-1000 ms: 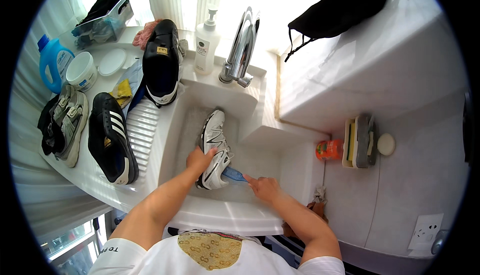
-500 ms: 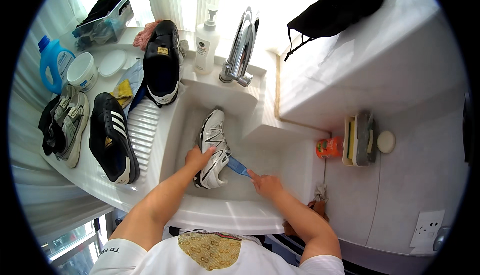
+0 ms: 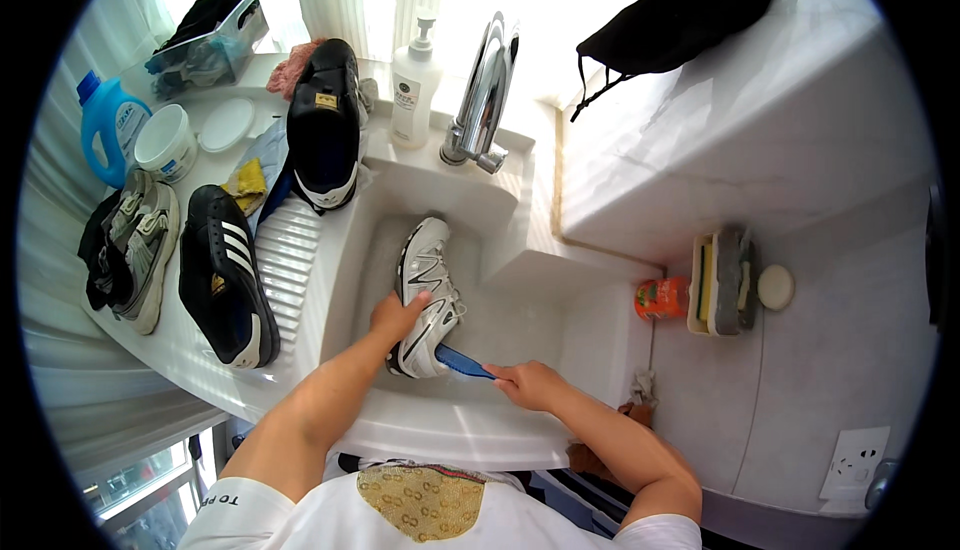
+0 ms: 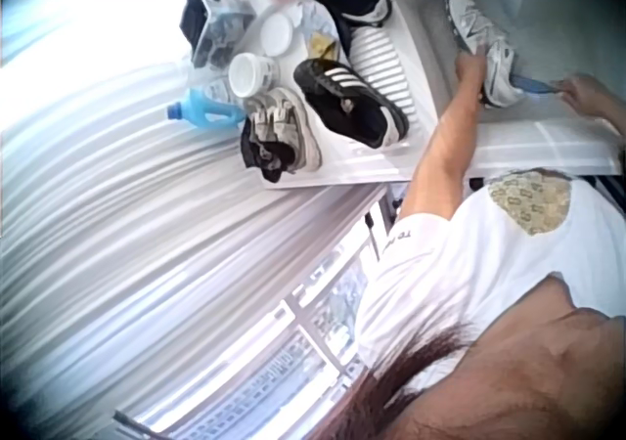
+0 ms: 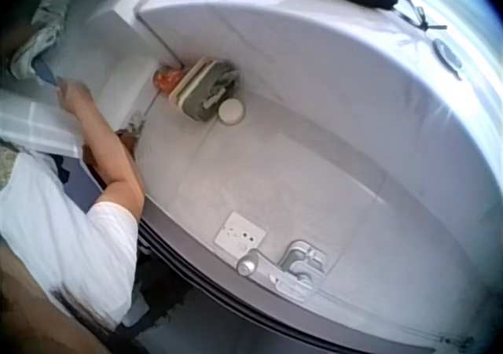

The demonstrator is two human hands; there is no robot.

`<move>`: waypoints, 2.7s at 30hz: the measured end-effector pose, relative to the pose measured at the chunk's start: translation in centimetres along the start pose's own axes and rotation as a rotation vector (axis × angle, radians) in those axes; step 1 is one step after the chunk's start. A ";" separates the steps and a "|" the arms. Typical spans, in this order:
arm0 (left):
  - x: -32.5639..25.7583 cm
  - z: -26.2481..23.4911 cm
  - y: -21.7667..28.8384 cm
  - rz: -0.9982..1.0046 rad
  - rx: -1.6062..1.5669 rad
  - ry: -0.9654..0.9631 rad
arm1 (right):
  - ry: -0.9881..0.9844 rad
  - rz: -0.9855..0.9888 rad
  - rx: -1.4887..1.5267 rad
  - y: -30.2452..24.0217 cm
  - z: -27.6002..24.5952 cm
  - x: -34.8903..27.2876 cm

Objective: The person scrubs a white sneaker with a blue brush in a sink, rinses it under running water, and shakes off excess water. They then place the shoe on the floor near a window and pick up a black sneaker to begin scrubbing it as well.

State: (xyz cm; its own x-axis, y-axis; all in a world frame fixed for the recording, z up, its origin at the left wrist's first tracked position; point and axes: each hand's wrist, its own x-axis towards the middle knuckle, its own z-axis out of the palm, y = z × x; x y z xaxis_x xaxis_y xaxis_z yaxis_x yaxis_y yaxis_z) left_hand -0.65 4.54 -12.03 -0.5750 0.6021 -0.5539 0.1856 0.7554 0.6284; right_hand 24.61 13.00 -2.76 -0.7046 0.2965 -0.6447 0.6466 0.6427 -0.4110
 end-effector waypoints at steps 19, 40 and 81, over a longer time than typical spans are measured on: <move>0.5 -0.3 -0.2 -0.026 0.025 -0.014 | 0.390 0.159 0.678 -3.3 4.6 6.4; 1.1 1.0 -0.5 0.023 -0.063 0.037 | 0.488 0.231 0.279 -5.0 5.3 12.0; 2.6 2.0 -2.2 -0.010 -0.310 -0.053 | 0.193 -0.072 -0.320 -5.1 0.8 -2.8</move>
State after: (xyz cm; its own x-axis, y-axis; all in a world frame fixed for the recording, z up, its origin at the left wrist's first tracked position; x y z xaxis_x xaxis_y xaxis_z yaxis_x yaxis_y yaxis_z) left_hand -0.97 4.91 -15.91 -0.5316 0.6138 -0.5836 -0.0766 0.6514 0.7549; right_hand 23.50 8.31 0.66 -0.8068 0.3507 -0.4755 0.4910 0.8456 -0.2094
